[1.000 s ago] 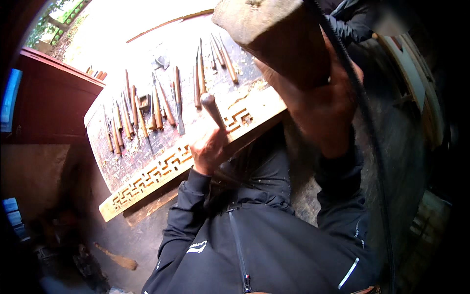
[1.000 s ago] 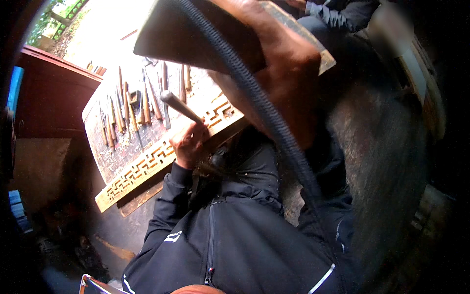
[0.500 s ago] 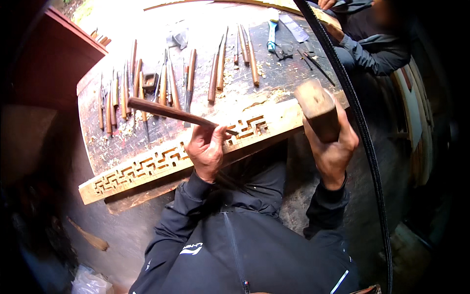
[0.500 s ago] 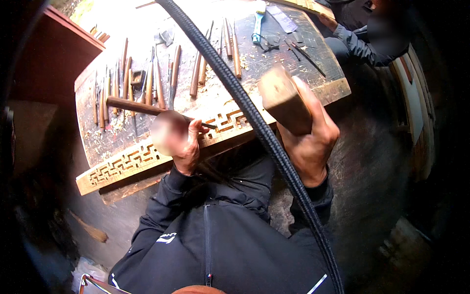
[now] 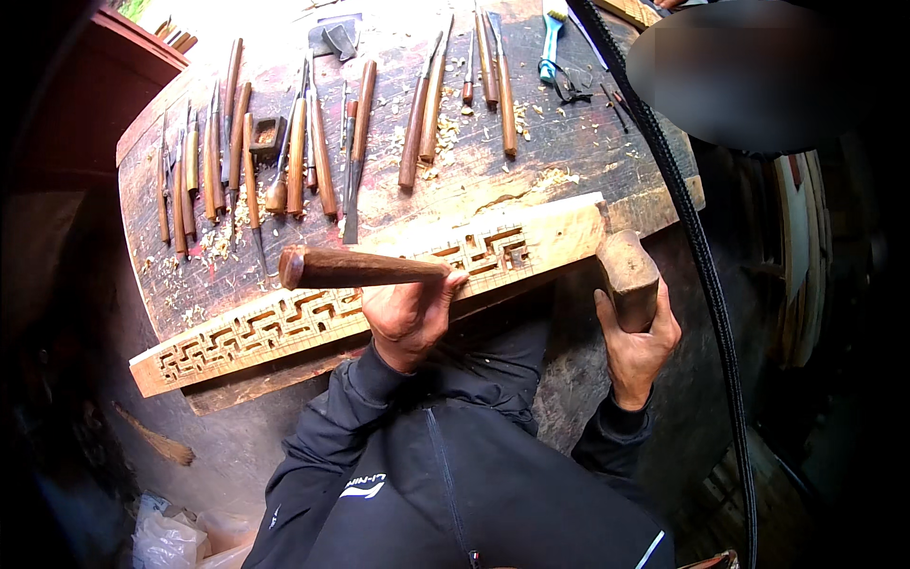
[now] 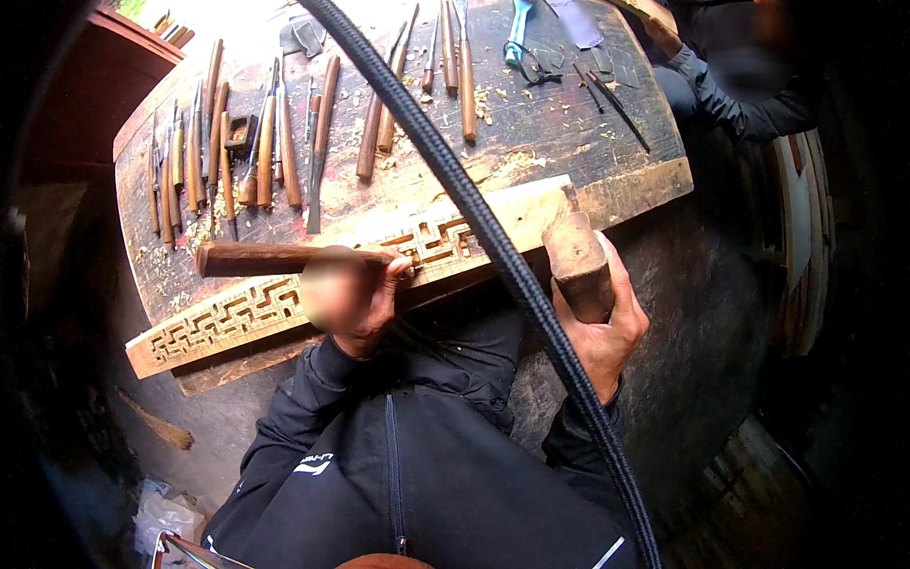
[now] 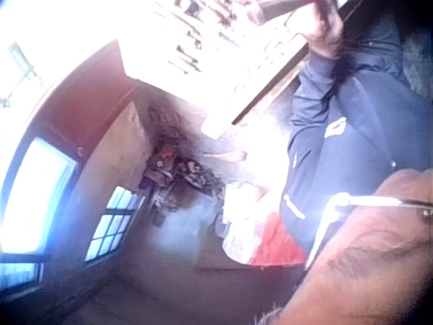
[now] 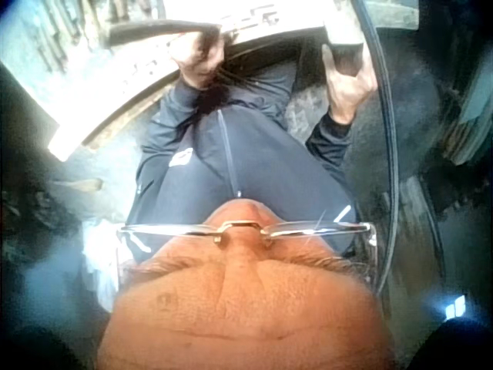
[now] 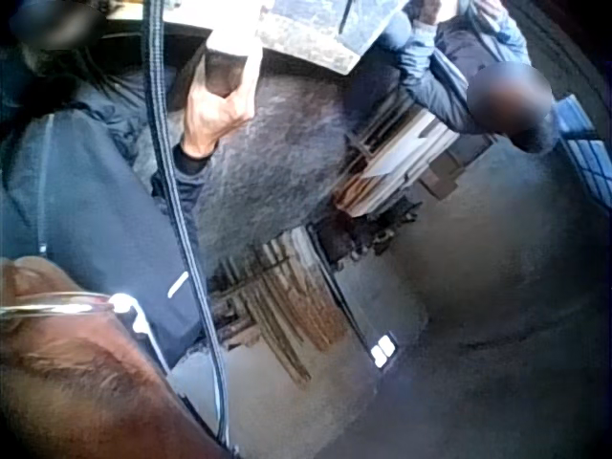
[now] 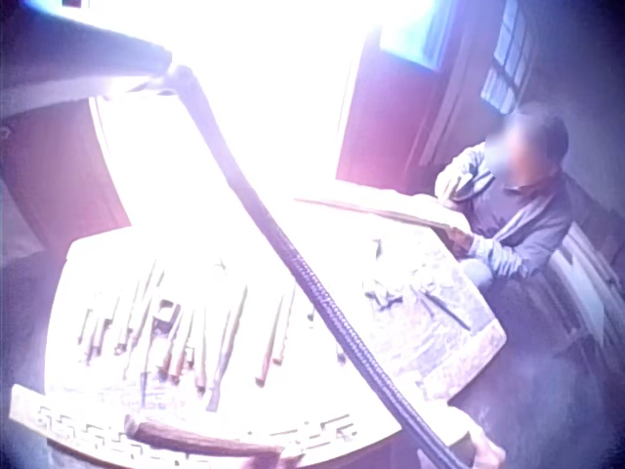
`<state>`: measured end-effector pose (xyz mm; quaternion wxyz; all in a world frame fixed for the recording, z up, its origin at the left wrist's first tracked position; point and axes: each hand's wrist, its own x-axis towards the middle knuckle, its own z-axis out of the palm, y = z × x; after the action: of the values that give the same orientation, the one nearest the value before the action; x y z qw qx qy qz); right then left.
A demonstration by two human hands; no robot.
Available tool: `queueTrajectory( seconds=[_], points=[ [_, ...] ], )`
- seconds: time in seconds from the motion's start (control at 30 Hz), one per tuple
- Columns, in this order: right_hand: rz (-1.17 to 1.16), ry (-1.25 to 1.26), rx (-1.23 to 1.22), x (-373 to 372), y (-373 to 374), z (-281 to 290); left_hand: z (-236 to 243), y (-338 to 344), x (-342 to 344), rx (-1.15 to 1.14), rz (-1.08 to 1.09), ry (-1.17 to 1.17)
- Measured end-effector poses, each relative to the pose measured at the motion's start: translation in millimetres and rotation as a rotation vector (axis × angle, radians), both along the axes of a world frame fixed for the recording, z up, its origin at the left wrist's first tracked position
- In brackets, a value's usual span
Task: The person carves a decorative geometric pattern into a wooden board using a chisel and a mallet. They strike the chisel repeatedly to remove small sections of wood and occasionally wipe shavings away by hand.
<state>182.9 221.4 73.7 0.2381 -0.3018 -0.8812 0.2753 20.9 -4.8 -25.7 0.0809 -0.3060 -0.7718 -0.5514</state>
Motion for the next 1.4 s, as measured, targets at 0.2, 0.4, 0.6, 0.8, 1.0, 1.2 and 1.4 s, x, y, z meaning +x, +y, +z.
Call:
queueTrajectory(
  seconds=[0.2, 0.4, 0.6, 0.8, 1.0, 1.2, 1.4],
  points=[
    [0.031, 0.012, 0.0, -5, 0, -1, 6, 0, -1, 0.0, -0.014, -0.051],
    [0.04, 0.052, -0.025, -7, -4, 1, 2, 0, 1, -0.036, -0.022, -0.019],
    [0.13, 0.117, 0.039, -15, -4, 17, -4, 0, 7, -0.08, -0.101, 0.185],
    [0.316, 0.17, 0.233, -40, 9, 59, -50, -5, 3, -0.073, -0.192, 0.128],
    [0.495, 0.363, 0.486, -88, 11, 108, -14, 2, -3, -0.091, -0.153, 0.264],
    [0.538, 0.284, 0.83, -93, -10, 130, -5, 7, -4, -0.118, -0.121, 0.358],
    [0.532, 0.204, 0.682, -86, -1, 122, -9, 9, 3, 0.071, -0.002, -0.056]
  ],
)
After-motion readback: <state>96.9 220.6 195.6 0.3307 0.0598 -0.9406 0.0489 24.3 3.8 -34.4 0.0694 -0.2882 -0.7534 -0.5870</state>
